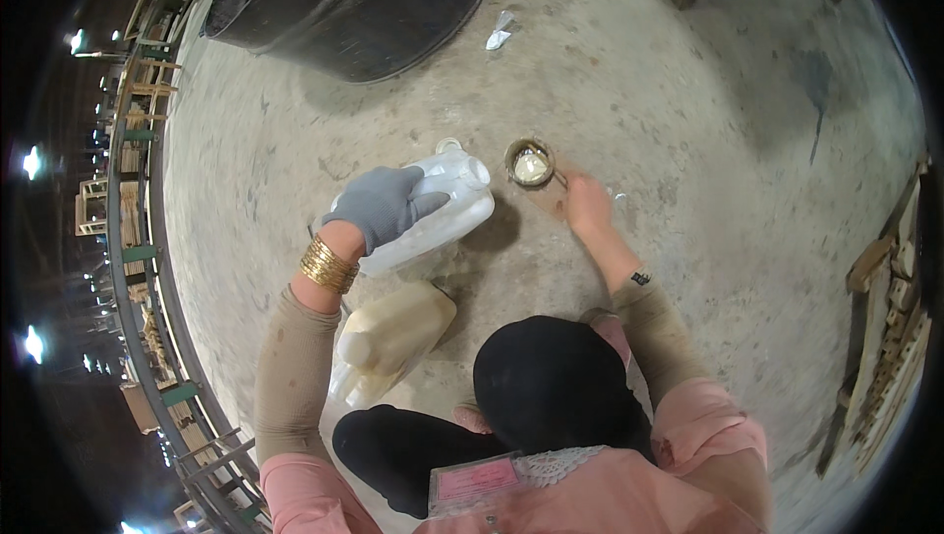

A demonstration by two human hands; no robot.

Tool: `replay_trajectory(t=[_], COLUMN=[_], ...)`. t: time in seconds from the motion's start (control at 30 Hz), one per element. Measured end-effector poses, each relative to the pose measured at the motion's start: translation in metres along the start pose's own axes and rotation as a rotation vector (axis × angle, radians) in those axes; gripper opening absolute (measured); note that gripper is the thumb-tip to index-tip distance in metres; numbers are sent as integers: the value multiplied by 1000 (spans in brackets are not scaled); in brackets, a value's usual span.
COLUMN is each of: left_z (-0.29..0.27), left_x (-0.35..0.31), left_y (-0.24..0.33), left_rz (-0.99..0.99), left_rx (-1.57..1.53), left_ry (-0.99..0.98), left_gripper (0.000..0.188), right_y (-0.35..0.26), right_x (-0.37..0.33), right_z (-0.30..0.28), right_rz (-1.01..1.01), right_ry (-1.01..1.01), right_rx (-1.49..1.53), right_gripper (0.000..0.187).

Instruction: The person pours liquids from two large plastic jugs into a small metal container and stirs the mixture with a stick. They then walk to a work area, pick up a spray gun, and attach a hose to it, preparing the equipment for use.

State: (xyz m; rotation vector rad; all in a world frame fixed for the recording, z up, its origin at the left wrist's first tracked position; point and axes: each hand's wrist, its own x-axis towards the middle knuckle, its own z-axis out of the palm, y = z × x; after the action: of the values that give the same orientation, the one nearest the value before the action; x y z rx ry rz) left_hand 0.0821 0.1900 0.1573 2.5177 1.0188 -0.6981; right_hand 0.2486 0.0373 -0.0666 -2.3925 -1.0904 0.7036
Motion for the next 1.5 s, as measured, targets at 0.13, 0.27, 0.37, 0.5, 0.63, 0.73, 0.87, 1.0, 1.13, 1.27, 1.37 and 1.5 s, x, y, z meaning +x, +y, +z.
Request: replay_trajectory(t=[0.13,0.27,0.37,0.5,0.63,0.73,0.87,1.0,1.13,1.27,1.37,1.5], left_z=[1,-4,-6,-7,-8,-7,-4,-6,-4,-1,0,2], left_x=[9,21,27,37,49,55,62,70,78,87,93,102], left_y=[6,20,24,33,44,49,52,60,65,72,77,83], left_rz=[-18,-38,-59,-60,-52,-43,-45,-54,-71,-74,-61,-71], left_rx=[14,27,35,69,130,158,175,169,179,209,226,261], left_ry=[-23,-39,-65,-111,-143,-150,-144,-151,-165,-170,-160,-166], left_gripper=[44,43,43,43,43,43,41,40,39,38,38,38], right_y=[-3,2,2,4,12,16,14,21,18,26,28,30], right_x=[4,7,2,-4,-3,-1,8,14,14,21,21,19], right_z=[-16,-26,-30,-33,-33,-32,-30,-28,-30,-41,-46,-46], right_rz=[-81,-91,-129,-114,-29,-63,-65,-81,-10,13,0,-12], right_ry=[20,16,37,18,-27,-44,-21,11,69,20,-9,1], right_rx=[52,28,58,137,167,175,181,137,106,139,149,133], right_gripper=[33,29,25,34,35,33,26,22,29,24,21,19])
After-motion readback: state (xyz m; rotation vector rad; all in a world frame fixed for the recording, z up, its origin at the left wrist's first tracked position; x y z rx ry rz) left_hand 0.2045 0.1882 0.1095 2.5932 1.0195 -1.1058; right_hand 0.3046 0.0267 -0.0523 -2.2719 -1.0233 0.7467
